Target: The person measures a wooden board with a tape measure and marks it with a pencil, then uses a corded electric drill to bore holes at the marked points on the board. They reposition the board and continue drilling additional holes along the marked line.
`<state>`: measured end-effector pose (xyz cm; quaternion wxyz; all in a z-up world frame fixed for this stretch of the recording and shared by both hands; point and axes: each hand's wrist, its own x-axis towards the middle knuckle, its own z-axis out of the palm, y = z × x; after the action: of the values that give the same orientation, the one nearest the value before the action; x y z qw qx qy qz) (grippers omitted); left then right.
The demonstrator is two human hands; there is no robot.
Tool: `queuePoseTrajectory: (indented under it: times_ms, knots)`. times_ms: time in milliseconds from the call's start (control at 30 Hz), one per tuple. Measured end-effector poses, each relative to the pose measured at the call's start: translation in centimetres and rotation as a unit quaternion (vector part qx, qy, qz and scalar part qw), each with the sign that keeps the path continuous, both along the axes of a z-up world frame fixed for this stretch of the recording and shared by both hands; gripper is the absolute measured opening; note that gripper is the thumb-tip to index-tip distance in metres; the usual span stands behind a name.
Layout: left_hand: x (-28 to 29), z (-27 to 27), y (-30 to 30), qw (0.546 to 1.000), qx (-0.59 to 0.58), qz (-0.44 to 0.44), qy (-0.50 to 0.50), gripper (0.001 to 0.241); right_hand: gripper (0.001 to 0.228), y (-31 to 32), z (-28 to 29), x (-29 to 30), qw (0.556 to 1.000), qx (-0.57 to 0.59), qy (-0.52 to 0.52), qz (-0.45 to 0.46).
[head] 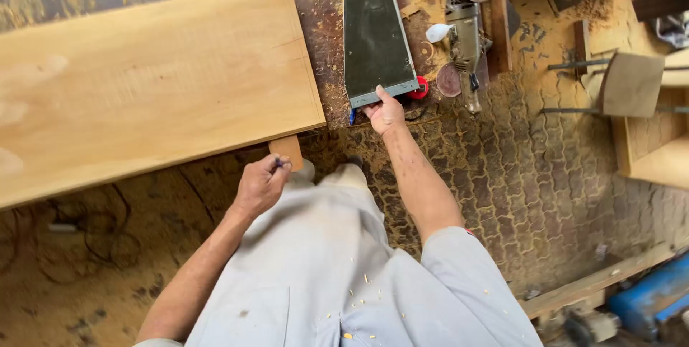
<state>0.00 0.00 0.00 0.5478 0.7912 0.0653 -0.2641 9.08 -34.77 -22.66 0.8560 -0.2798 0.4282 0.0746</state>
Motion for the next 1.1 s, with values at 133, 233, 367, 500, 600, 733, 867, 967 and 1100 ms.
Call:
queuePoseTrajectory:
  times_ms: [133,233,367,500,600,733,867,967,1100]
  knots:
    - [-0.8,-1.2,-3.3,0.997,0.002,0.079,-0.004,0.018,0.041,0.4,6.0,-2.5,0.979,-0.084,0.134,0.131]
    - [0.1,-2.0,-7.7,0.995,-0.03,0.089,-0.015,0.014,0.045,3.4,15.9,-4.6,0.86,-0.27,0.006,0.433]
    - [0.9,-4.1,-16.4,0.993,-0.031,-0.007,-0.11,0.008,0.047,-0.2,16.0,-7.5,0.732,-0.225,-0.195,0.613]
    - [2.9,-2.8,-22.5,0.981,-0.03,-0.087,-0.169,0.02,0.02,-7.0,13.9,-6.7,0.707,-0.343,-0.278,0.552]
    - [2.8,-2.9,-23.4,0.967,0.014,-0.076,-0.244,0.023,0.016,-10.6,12.7,-5.0,0.597,-0.591,-0.17,0.514]
    - [0.0,-5.6,-22.1,0.962,0.087,0.002,-0.258,0.028,0.026,-13.1,9.1,-0.5,0.489,-0.707,-0.271,0.432]
    - [-1.8,-5.4,-19.6,0.975,0.146,0.006,-0.168,0.024,0.071,-12.5,6.8,1.6,0.474,-0.705,-0.309,0.427]
    - [-2.6,-4.5,-17.5,0.97,0.156,0.046,-0.179,0.023,0.07,-12.6,5.9,1.6,0.47,-0.71,-0.228,0.471]
    - [-4.1,-4.0,-13.5,0.983,0.132,0.034,-0.125,0.022,0.066,-12.3,11.3,-0.3,0.471,-0.685,-0.009,0.555]
